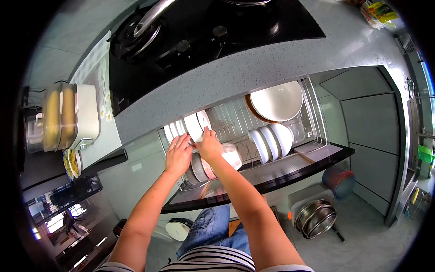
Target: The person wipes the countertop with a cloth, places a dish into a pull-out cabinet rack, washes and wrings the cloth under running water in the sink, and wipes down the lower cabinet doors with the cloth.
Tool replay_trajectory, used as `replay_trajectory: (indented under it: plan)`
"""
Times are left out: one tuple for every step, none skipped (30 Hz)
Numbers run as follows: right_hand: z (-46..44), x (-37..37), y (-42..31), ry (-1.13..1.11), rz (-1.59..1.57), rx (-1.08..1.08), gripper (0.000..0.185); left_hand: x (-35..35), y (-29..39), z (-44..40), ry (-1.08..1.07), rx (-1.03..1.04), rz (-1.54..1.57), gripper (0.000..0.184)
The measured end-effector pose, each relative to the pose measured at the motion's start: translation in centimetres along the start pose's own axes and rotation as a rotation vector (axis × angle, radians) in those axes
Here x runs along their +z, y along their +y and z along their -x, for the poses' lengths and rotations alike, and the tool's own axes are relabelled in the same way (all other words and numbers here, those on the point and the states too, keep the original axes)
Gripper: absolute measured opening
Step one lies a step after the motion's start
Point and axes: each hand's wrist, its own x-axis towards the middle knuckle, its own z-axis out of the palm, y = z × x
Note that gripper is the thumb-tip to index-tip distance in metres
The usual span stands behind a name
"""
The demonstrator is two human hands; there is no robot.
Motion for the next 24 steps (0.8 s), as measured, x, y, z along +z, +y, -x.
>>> replay_trajectory:
  plan:
    - [0.1,0.1,0.3,0.003,0.002,0.004,0.081,-0.2,0.1,0.0,0.012,-0.002,0.013,0.018]
    - [0.2,0.2,0.7,-0.020,-0.021,-0.010,0.083,-0.4,0.3,0.0,0.024,-0.004,0.027,0.018]
    - [0.3,0.0,1.2,-0.043,-0.041,-0.021,0.084,-0.5,0.6,-0.1,0.037,-0.004,0.044,0.017]
    - [0.5,-0.3,1.8,-0.065,-0.061,-0.033,0.085,-0.5,0.8,-0.1,0.039,-0.003,0.042,0.017]
    - [0.8,-0.6,2.4,-0.084,-0.079,-0.063,0.086,-0.6,1.1,-0.1,0.039,-0.001,0.040,0.017]
    - [1.1,-1.0,2.8,-0.106,-0.097,-0.095,0.087,-0.6,1.3,-0.1,0.040,-0.001,0.037,0.017]
    - [1.5,-1.5,3.1,-0.127,-0.116,-0.128,0.088,-0.7,1.6,-0.1,0.042,-0.018,0.049,0.018]
    - [1.7,-1.8,3.3,-0.135,-0.146,-0.144,0.087,-0.7,2.0,0.0,0.044,-0.034,0.060,0.019]
    - [1.8,-1.8,3.8,-0.142,-0.177,-0.160,0.087,-0.8,2.4,0.0,0.046,-0.050,0.069,0.020]
    - [1.7,-1.7,4.2,-0.149,-0.209,-0.177,0.087,-0.8,2.7,-0.1,0.050,-0.052,0.061,0.021]
    - [1.7,-1.5,4.6,-0.116,-0.182,-0.199,0.087,-0.9,3.1,-0.1,0.052,-0.055,0.053,0.022]
    - [1.7,-1.2,5.1,-0.082,-0.157,-0.220,0.088,-0.8,3.3,-0.2,0.054,-0.056,0.045,0.023]
    - [1.6,-0.9,5.6,-0.050,-0.131,-0.241,0.088,-0.7,3.7,-0.3,0.052,-0.068,0.053,0.025]
    - [1.5,-0.7,6.3,-0.049,-0.136,-0.265,0.088,-0.7,4.0,-0.3,0.044,-0.078,0.056,0.026]
    - [1.5,-0.8,6.6,-0.047,-0.142,-0.290,0.088,-0.9,4.4,-0.4,0.035,-0.087,0.059,0.027]
    - [1.5,-0.8,6.8,-0.044,-0.148,-0.315,0.088,-1.1,4.7,-0.6,0.027,-0.095,0.060,0.028]
    - [1.3,-0.8,7.0,-0.006,-0.148,-0.326,0.085,-1.0,4.9,-0.7,0.015,-0.107,0.054,0.030]
    - [1.2,-0.8,6.8,0.031,-0.149,-0.337,0.082,-0.8,5.0,-0.7,0.003,-0.120,0.047,0.031]
    - [1.1,-0.8,6.6,0.068,-0.151,-0.347,0.079,-0.6,5.0,-0.7,-0.010,-0.134,0.040,0.032]
    - [0.7,-0.7,6.3,0.033,-0.197,-0.292,0.075,-0.3,4.9,-0.7,-0.018,-0.144,0.026,0.033]
    - [0.6,-1.3,5.6,-0.002,-0.242,-0.235,0.071,-0.1,4.8,-0.7,-0.027,-0.154,0.014,0.034]
    - [0.6,-1.8,4.8,-0.038,-0.287,-0.175,0.067,0.1,4.7,-0.7,-0.037,-0.164,0.003,0.035]
    - [0.8,-2.3,4.1,-0.058,-0.272,-0.167,0.065,0.1,4.6,-0.7,0.002,-0.156,-0.017,0.032]
    - [1.0,-2.6,3.6,-0.077,-0.256,-0.160,0.063,0.0,4.5,-0.7,0.042,-0.149,-0.036,0.028]
